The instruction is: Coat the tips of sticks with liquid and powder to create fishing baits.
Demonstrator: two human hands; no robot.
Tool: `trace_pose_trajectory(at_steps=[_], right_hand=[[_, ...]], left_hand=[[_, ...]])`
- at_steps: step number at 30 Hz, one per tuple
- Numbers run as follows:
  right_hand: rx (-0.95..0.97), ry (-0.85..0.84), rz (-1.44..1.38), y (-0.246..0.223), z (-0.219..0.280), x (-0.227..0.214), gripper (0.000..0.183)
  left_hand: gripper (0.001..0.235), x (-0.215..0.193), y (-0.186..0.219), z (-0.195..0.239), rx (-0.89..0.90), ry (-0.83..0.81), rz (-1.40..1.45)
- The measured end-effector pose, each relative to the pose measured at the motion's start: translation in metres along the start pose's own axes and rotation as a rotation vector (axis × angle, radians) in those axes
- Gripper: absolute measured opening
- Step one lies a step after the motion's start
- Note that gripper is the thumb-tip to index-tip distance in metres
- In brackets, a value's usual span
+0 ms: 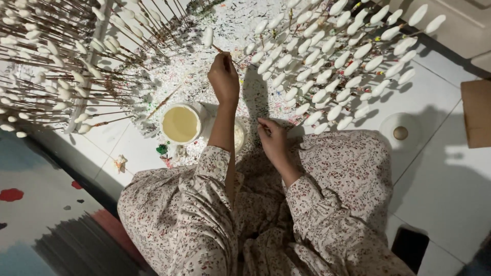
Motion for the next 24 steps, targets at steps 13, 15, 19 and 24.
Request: trace_pose_trajectory(at_steps=[13, 15, 19, 24], right_hand=[[-0.027, 0.087, 0.124, 0.006, -0.005, 0.000, 0.030], [-0.002, 0.087, 0.132, 0.005, -0.005, 0.000, 0.031], [-0.002, 0.090, 0.126, 0.006, -0.005, 0.000, 0.031], [0.023, -0.039, 0.009, -0.002, -0.002, 0.003, 0.031]], left_hand=[[0.009, 0.005, 0.004, -0.003, -0.027, -0.039, 0.080], [0.010, 0.009, 0.002, 0.000, -0.007, -0.058, 0.076], [0.010, 0.010, 0.005, 0.002, -0.013, -0.087, 0.093], [0.009, 0.030, -0.013, 0.016, 0.063, -0.112, 0.006]])
Point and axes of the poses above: each hand's wrist, its own z-axis away from the middle knuckle, its own x-axis out of the palm, y = z × x, the point moved 8 cm from there along -z, towards the middle knuckle, and after that the axes turned 9 degrees about x, right-handed, at the moved point
